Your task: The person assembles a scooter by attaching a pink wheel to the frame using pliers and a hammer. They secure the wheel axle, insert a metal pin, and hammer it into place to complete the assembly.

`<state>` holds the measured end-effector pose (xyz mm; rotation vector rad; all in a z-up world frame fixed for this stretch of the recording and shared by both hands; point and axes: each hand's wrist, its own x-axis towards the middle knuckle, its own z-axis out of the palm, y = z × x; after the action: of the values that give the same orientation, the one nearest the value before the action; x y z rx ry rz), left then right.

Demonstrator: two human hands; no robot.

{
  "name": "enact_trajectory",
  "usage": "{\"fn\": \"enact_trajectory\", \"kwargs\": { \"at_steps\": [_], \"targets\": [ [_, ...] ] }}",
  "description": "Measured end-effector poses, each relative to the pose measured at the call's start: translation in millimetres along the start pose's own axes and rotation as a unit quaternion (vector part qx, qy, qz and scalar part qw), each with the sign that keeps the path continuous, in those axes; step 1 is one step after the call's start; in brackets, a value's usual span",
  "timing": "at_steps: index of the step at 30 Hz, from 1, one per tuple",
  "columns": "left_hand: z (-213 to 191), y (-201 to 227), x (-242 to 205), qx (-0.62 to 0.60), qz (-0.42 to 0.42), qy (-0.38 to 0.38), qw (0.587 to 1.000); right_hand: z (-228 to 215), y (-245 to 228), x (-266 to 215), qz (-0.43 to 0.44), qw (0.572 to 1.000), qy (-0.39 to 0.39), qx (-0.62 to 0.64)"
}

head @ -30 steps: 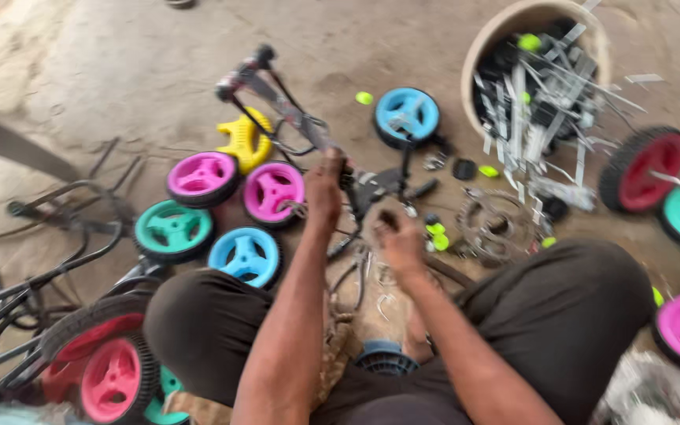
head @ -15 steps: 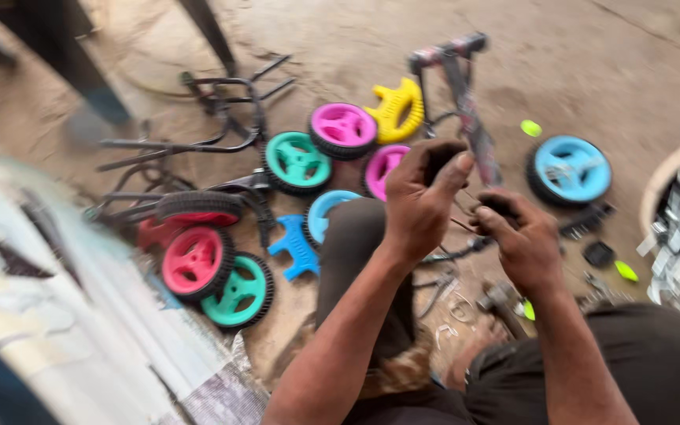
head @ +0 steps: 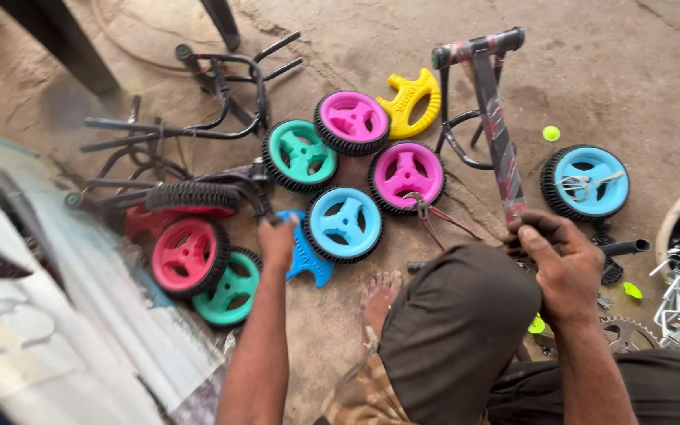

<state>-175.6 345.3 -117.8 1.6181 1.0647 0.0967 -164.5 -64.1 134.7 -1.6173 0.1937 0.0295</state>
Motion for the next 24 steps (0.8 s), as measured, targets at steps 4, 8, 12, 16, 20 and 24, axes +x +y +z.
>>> {"fn": "enact_trajectory", "kwargs": {
  "at_steps": [4,8,12,16,20,24],
  "targets": [
    [38.4,-69.1,-8.6,0.159,0.001,0.04,0.986,-15.3,1.2,-5.7,0.027,0.999,0.024,0.038],
    [67.2,-61.6,-31.9,0.236,0.148,0.132,0.951,-22.9,-4.0,-8.9,0.016,0.999,0.008,0.027],
    [88.6,-1.0,-71.3,0.119,0.224,0.081,0.964,-19.9,-8.2,-7.6,-0.038,0.997,-0.042,0.049],
    [86.4,91.8,-107.3,-0.048,0.256,-0.022,0.965,-9.3,-10.6,-4.0,-0.076,0.996,-0.049,0.023],
    [55.9,167.4,-145.0,-0.19,0.292,-0.112,0.931,3.1,-19.7,-2.8,-0.087,0.994,-0.053,0.034],
    [35.7,230.1,-195.3,-0.291,0.335,-0.194,0.875,6.6,-37.5,-8.6,-0.129,0.988,-0.034,0.078]
  ]
}}
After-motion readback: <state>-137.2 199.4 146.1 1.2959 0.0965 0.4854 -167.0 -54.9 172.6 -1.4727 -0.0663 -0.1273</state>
